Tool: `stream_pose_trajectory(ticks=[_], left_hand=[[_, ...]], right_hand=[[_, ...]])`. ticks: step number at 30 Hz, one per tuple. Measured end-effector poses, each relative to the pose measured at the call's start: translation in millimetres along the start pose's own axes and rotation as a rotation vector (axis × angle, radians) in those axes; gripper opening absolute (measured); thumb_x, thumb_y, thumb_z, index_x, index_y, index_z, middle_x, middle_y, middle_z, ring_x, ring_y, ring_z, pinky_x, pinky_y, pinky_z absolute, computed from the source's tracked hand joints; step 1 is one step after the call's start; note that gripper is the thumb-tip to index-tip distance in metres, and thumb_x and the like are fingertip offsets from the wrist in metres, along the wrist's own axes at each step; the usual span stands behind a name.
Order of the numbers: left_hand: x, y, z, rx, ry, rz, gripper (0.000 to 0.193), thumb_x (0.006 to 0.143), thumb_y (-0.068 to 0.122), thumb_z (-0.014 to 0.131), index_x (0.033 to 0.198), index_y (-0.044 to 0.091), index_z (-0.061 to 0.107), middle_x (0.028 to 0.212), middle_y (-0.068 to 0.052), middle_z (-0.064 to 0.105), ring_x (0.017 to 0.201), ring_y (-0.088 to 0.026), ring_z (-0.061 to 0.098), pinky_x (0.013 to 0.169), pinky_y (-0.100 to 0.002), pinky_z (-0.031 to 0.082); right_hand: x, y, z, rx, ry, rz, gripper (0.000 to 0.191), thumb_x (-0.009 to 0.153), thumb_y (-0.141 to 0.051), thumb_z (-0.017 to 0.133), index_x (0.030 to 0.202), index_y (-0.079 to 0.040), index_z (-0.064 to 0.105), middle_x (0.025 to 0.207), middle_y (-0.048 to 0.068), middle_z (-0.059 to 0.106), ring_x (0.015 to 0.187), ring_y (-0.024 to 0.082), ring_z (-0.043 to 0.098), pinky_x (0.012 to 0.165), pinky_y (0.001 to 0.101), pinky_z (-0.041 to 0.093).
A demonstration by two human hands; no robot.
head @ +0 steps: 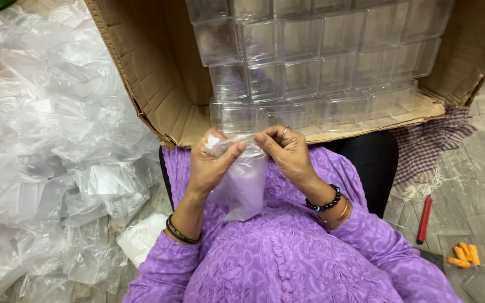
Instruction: The person sits on the floor in front of a cardboard box of clear plastic containers. They take plastic bags one at a time, open them, insert a plastic box into each bag, and place the bagged box aside, repeating this packing cycle throughout the episode.
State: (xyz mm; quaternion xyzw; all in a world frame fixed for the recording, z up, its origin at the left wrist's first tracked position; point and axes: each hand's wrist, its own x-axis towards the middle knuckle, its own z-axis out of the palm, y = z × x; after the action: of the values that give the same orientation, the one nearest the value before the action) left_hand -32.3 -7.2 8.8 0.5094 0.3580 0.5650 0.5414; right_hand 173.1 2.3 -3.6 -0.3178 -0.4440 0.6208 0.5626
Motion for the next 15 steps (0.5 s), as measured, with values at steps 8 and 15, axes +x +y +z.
stream_pose_trajectory(ticks=[8,15], left_hand=[[3,-8,15,-0.046,0.022,-0.073,0.021,0.099,0.022,0.074,0.089,0.005,0.067,0.078,0.006,0.064,0.069,-0.003,0.054,0.060,-0.020,0.044],[-3,-27,8,-0.082,-0.164,-0.289,0.025,0.101,0.029,0.063,0.100,0.006,0.073,0.084,0.005,0.066,0.075,-0.003,0.057,0.064,-0.019,0.047]], right_hand=[[-4,-11,5,0.077,-0.042,-0.053,0.009,0.100,-0.009,0.072,0.103,-0.001,0.070,0.090,0.000,0.067,0.080,0.005,0.059,0.073,0.0214,0.051],[-6,8,-25,0.413,-0.243,0.316,0.016,0.107,-0.023,0.065,0.104,-0.009,0.058,0.069,-0.001,0.057,0.055,0.005,0.043,0.051,0.0190,0.036]])
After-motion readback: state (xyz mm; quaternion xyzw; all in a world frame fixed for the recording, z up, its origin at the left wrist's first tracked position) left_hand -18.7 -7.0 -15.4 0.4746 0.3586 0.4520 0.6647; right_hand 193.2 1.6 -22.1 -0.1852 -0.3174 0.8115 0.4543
